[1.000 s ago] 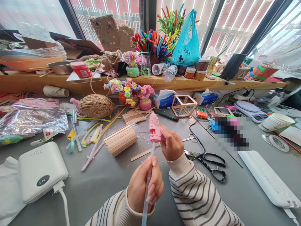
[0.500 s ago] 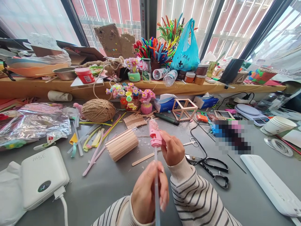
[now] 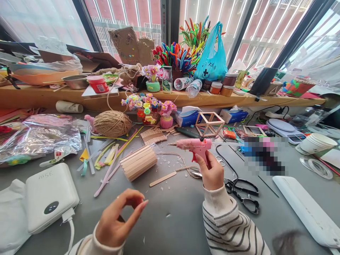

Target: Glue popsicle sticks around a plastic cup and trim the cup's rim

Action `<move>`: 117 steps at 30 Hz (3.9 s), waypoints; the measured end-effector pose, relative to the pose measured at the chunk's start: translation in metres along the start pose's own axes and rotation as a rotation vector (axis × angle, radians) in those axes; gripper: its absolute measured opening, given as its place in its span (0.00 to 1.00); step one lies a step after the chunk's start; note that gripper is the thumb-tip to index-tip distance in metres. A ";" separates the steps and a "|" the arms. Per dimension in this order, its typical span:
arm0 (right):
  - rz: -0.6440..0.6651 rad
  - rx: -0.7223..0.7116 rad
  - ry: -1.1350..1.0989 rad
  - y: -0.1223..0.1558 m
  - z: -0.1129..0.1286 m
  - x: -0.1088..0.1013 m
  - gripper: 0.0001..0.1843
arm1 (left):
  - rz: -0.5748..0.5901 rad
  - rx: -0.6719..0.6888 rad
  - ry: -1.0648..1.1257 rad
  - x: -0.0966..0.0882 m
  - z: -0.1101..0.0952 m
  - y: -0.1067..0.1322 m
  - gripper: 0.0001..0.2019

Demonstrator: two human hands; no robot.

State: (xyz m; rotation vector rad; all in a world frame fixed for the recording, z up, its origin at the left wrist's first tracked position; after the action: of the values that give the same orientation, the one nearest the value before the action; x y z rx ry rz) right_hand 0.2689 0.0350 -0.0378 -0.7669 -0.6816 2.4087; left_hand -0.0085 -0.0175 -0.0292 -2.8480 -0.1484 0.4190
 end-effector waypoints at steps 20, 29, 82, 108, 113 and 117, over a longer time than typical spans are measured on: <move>0.208 -0.237 0.345 0.024 0.039 0.011 0.21 | 0.023 0.129 -0.655 0.023 0.036 -0.018 0.09; 0.243 -0.598 0.455 0.040 0.066 0.038 0.11 | -0.014 0.099 -0.585 0.020 0.041 -0.016 0.10; 0.273 -0.695 0.496 0.051 0.062 0.043 0.09 | 0.044 0.057 -0.553 0.028 0.043 -0.019 0.19; 0.278 -0.684 0.535 0.050 0.060 0.041 0.06 | 0.013 0.034 -0.559 0.029 0.044 -0.018 0.18; 0.269 -0.648 0.519 0.051 0.059 0.040 0.08 | -0.005 0.032 -0.569 0.029 0.044 -0.018 0.18; 0.236 -0.617 0.504 0.049 0.063 0.037 0.10 | -0.018 0.021 -0.556 0.028 0.044 -0.019 0.20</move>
State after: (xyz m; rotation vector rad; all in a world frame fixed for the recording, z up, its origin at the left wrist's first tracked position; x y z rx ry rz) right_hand 0.1872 0.0022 -0.0362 -1.7117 -1.1759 2.0496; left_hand 0.0039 0.0146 -0.0720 -2.6293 -0.2675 1.1880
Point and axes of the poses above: each hand's wrist, its own y-axis away from the middle knuckle, its own x-axis out of the palm, z = x × y, the point moved 9 cm from there along -y, towards the middle knuckle, and after that the axes turned 9 degrees about -x, right-handed, at the moved point
